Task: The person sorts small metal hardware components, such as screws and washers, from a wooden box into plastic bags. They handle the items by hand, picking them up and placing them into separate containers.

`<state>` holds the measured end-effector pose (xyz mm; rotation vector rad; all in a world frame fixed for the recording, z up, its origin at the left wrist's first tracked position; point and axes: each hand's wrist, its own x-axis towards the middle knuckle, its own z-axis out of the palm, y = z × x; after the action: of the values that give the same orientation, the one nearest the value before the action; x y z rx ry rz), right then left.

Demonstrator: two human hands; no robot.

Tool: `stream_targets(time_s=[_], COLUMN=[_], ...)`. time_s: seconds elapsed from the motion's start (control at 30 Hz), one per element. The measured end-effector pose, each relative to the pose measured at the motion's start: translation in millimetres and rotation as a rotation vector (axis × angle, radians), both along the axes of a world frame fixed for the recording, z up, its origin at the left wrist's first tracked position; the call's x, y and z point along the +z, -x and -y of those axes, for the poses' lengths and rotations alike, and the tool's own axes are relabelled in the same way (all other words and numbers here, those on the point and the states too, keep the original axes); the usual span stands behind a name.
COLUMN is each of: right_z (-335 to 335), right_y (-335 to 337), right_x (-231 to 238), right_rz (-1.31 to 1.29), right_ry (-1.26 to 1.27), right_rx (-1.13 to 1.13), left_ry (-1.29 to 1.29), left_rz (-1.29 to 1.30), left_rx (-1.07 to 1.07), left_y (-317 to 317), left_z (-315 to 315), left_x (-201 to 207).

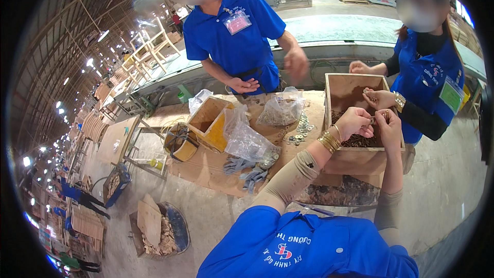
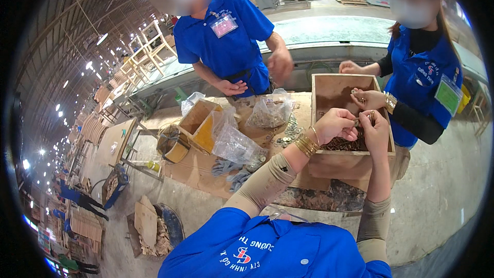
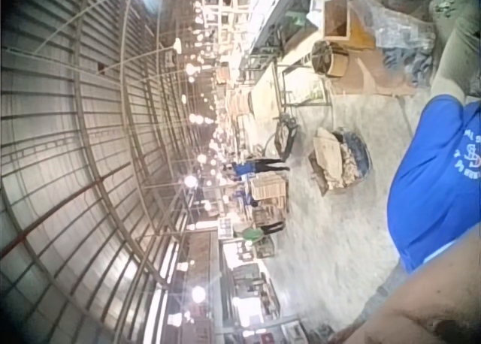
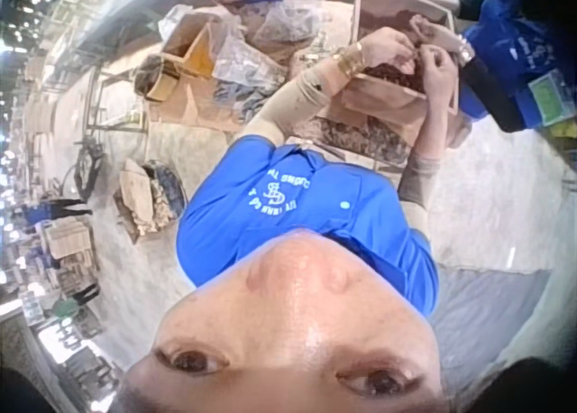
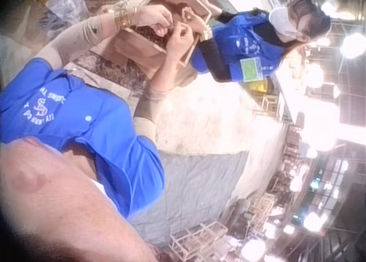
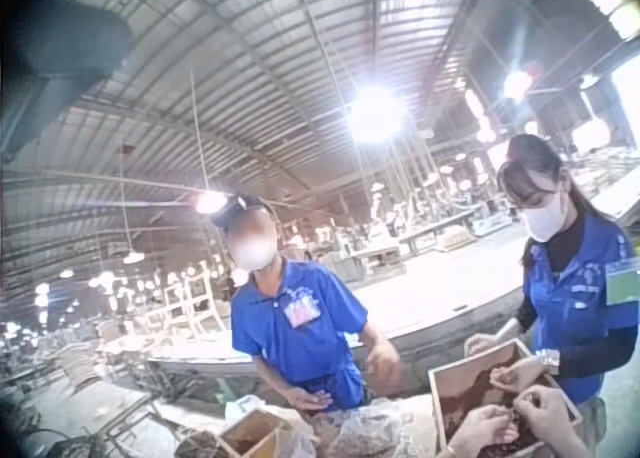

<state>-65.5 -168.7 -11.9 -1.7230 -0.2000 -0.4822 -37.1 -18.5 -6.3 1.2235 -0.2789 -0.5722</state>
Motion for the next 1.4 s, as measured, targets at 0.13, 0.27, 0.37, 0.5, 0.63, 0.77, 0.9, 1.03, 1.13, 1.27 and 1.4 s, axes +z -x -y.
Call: stream_targets(time_s=[0.13,0.27,0.37,0.5,0.63,0.77,0.9,1.03,1.13,1.27,1.4], right_z=[0,-1,-5,-8,-7,-5,-8,-3,4,5,11], right_y=[3,4,5,3,-4,-14,-22,-20,-14,-11,-5], right_x=[9,10,13,15,9,-8,-16,-14,-12,-6,-1], right_rz=[0.030,0.040,0.021,0.010,-0.101,-0.084,-0.047,-0.279,-0.380,-0.426,-0.453], right_ry=[0.103,0.210,0.299,0.306,0.068,0.037,0.075,-0.136,-0.242,-0.351,-0.322], right_rx=[-0.050,-0.057,-0.035,0.048,0.185,0.239,0.141,0.226,0.262,0.278,0.253], left_ry=[0.031,0.002,-0.003,-0.060,-0.056,-0.036,-0.042,-0.076,0.046,0.100,0.263], left_rz=[0.000,0.001,0.021,0.041,0.021,0.033,0.021,-0.023,-0.078,-0.151,-0.260], left_rx=[0.050,0.088,0.066,0.078,0.094,0.061,0.069,0.044,-0.015,-0.049,-0.105], left_y=[1,0,2,2,0,0,-1,-8,-16,-24,-26], left_z=[0,1,2,3,-4,-6,-8,-12,-19,-24,-23], left_x=[-1,-4,-6,-5,-1,-3,-7,-6,-10,-16,-17])
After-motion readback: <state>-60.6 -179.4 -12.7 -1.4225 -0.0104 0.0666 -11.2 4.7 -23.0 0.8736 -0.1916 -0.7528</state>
